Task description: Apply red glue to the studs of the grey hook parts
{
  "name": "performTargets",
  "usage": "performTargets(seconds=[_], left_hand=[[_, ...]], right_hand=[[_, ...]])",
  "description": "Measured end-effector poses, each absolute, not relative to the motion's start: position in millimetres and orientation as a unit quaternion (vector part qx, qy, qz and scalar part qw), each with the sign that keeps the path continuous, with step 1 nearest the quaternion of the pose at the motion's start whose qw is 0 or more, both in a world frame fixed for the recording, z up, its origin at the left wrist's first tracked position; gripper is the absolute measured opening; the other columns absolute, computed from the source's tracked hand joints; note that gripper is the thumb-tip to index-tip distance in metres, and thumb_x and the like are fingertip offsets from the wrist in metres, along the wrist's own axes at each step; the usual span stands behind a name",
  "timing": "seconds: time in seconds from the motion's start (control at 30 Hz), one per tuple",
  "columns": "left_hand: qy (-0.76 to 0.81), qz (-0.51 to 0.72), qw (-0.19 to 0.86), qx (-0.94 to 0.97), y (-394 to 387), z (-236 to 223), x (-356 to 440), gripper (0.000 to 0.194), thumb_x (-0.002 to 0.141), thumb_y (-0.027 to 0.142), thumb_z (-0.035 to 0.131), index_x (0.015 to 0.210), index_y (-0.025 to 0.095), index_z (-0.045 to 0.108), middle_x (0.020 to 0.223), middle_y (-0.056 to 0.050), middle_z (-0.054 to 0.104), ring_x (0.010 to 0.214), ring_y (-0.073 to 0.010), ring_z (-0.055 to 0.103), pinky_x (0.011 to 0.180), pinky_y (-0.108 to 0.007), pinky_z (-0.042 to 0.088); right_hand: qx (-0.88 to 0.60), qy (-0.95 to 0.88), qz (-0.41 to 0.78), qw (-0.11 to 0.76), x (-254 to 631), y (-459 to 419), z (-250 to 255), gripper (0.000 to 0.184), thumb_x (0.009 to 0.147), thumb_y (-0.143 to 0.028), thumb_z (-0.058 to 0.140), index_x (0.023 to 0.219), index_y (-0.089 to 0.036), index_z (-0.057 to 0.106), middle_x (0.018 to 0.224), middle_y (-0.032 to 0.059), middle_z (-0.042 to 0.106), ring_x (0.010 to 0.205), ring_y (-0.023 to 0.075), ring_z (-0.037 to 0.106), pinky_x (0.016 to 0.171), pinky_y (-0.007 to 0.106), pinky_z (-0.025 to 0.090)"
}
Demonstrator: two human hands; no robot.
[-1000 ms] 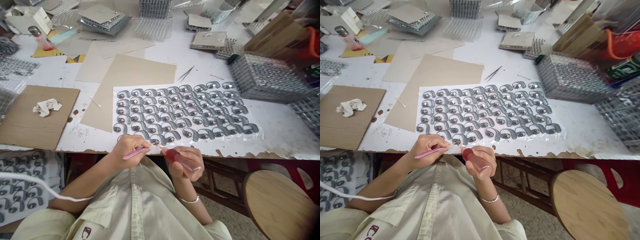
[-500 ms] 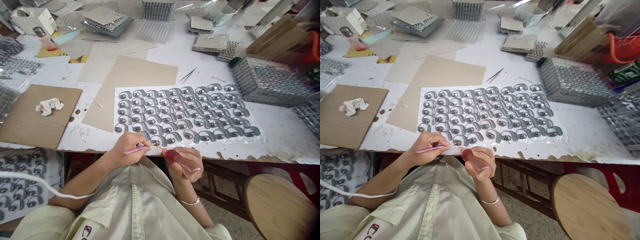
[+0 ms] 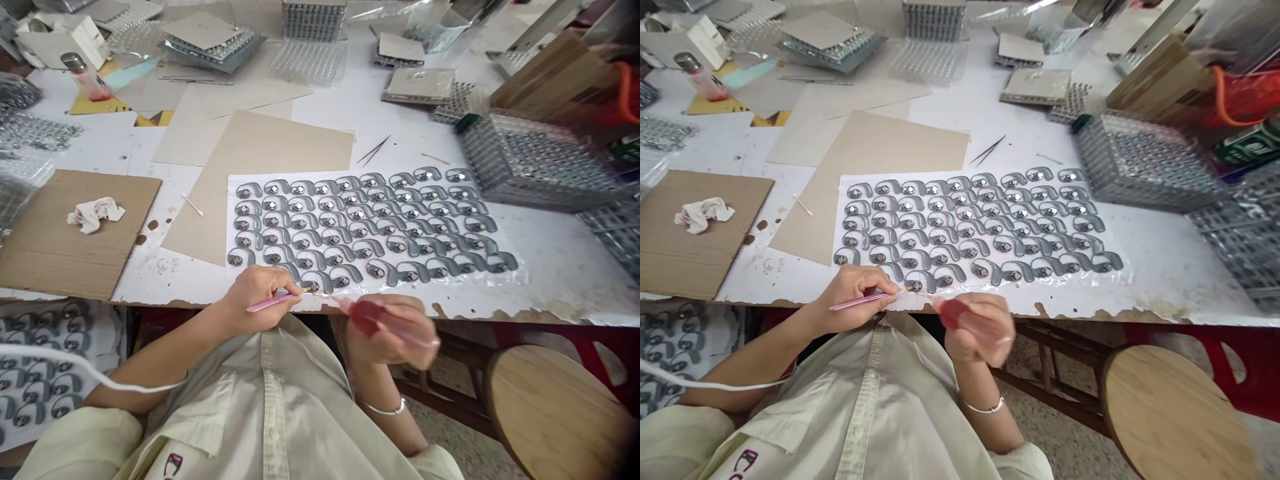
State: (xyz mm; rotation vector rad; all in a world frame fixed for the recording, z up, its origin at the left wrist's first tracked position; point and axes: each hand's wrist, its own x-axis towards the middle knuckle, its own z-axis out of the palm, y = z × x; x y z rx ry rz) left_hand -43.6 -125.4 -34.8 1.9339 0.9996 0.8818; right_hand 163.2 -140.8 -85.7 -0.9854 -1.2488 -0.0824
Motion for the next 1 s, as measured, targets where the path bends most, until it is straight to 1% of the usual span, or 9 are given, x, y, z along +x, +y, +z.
performTargets(seconds=[0.1, 0.23, 0.33, 0.43, 0.5, 0.6, 0.77, 0.83, 1.0], left_hand=[[0.361, 0.348, 0.364, 0.785, -124.7, -38.9, -45.8, 0.004, 0.077, 0.012, 0.063, 0.078, 0.015, 0.066, 0.075, -0.004, 0.07, 0.065, -0.0136, 0.066, 0.058, -0.022, 0.05], [0.33, 0.416, 0.357, 0.768, -124.3, -38.2, -50.1, 0.005, 0.078, 0.011, 0.065, 0.081, 0.015, 0.065, 0.078, -0.006, 0.072, 0.071, -0.0148, 0.07, 0.058, -0.02, 0.053], [0.33, 0.442, 0.347, 0.758, -120.0, -29.2, -55.0, 0.004, 0.079, 0.011, 0.066, 0.081, 0.014, 0.065, 0.079, -0.007, 0.073, 0.074, -0.0153, 0.071, 0.06, -0.019, 0.056], [0.298, 0.457, 0.256, 0.798, -109.6, -21.8, -58.3, 0.006, 0.08, 0.011, 0.065, 0.085, 0.015, 0.063, 0.079, -0.006, 0.073, 0.075, -0.0145, 0.071, 0.067, -0.021, 0.057], [0.256, 0.445, 0.162, 0.843, -101.1, -21.6, -58.3, 0.008, 0.081, 0.009, 0.063, 0.086, 0.015, 0.061, 0.079, -0.005, 0.073, 0.074, -0.0136, 0.07, 0.065, -0.021, 0.056], [0.187, 0.38, 0.049, 0.905, -90.6, -28.6, -55.4, 0.005, 0.083, 0.01, 0.056, 0.083, 0.014, 0.059, 0.079, -0.006, 0.072, 0.065, -0.0133, 0.067, 0.053, -0.022, 0.048], [0.123, 0.345, -0.07, 0.928, -84.1, -43.5, -52.0, 0.015, 0.085, 0.012, 0.052, 0.071, 0.015, 0.057, 0.08, -0.009, 0.07, 0.05, -0.0114, 0.053, 0.044, -0.026, 0.036], [0.116, 0.359, -0.094, 0.921, -84.2, -44.8, -53.1, 0.015, 0.083, 0.009, 0.054, 0.07, 0.014, 0.058, 0.079, -0.008, 0.07, 0.051, -0.011, 0.051, 0.044, -0.026, 0.035], [0.123, 0.367, -0.069, 0.92, -85.9, -42.1, -55.9, 0.013, 0.081, 0.009, 0.059, 0.069, 0.012, 0.061, 0.075, -0.009, 0.069, 0.05, -0.0111, 0.051, 0.043, -0.026, 0.035]], right_hand=[[-0.401, -0.449, -0.014, 0.798, 177.3, -125.1, -68.1, 0.035, 0.091, -0.056, 0.044, 0.092, -0.023, 0.056, 0.073, -0.0001, 0.045, 0.053, 0.0121, 0.045, 0.039, 0.025, 0.036], [-0.402, -0.398, 0.194, 0.801, 199.2, -103.4, -48.2, 0.037, 0.09, -0.054, 0.041, 0.106, -0.023, 0.054, 0.082, 0.0005, 0.045, 0.051, 0.0089, 0.046, 0.038, 0.024, 0.039], [-0.38, -0.389, 0.265, 0.796, 205.3, -88.2, -38.3, 0.035, 0.084, -0.05, 0.051, 0.105, -0.022, 0.054, 0.082, 0.0004, 0.045, 0.054, 0.0088, 0.05, 0.042, 0.023, 0.043], [-0.373, -0.399, 0.299, 0.782, 195.7, -74.2, -27.0, 0.035, 0.079, -0.049, 0.058, 0.099, -0.021, 0.055, 0.081, 0.0006, 0.047, 0.054, 0.0098, 0.052, 0.039, 0.023, 0.04], [-0.379, -0.419, 0.305, 0.767, 182.5, -66.8, -20.1, 0.036, 0.077, -0.053, 0.058, 0.093, -0.02, 0.056, 0.079, 0.0001, 0.046, 0.051, 0.0101, 0.052, 0.035, 0.023, 0.036], [-0.394, -0.463, 0.296, 0.737, 161.4, -60.7, -17.8, 0.04, 0.078, -0.06, 0.056, 0.087, -0.02, 0.055, 0.078, -0.0004, 0.047, 0.048, 0.0106, 0.052, 0.033, 0.023, 0.035], [-0.374, -0.551, 0.106, 0.739, 143.1, -65.8, -33.7, 0.032, 0.08, -0.051, 0.065, 0.083, -0.02, 0.058, 0.074, 0.0013, 0.055, 0.066, 0.0161, 0.056, 0.054, 0.031, 0.047], [-0.383, -0.575, 0.073, 0.719, 142.2, -71.1, -39.1, 0.03, 0.081, -0.049, 0.065, 0.083, -0.02, 0.059, 0.072, 0.0016, 0.055, 0.067, 0.0173, 0.055, 0.059, 0.034, 0.046], [-0.404, -0.608, 0.081, 0.678, 143.1, -78.8, -40.7, 0.031, 0.082, -0.051, 0.063, 0.083, -0.019, 0.06, 0.067, 0.0012, 0.054, 0.062, 0.0176, 0.054, 0.056, 0.034, 0.043]])
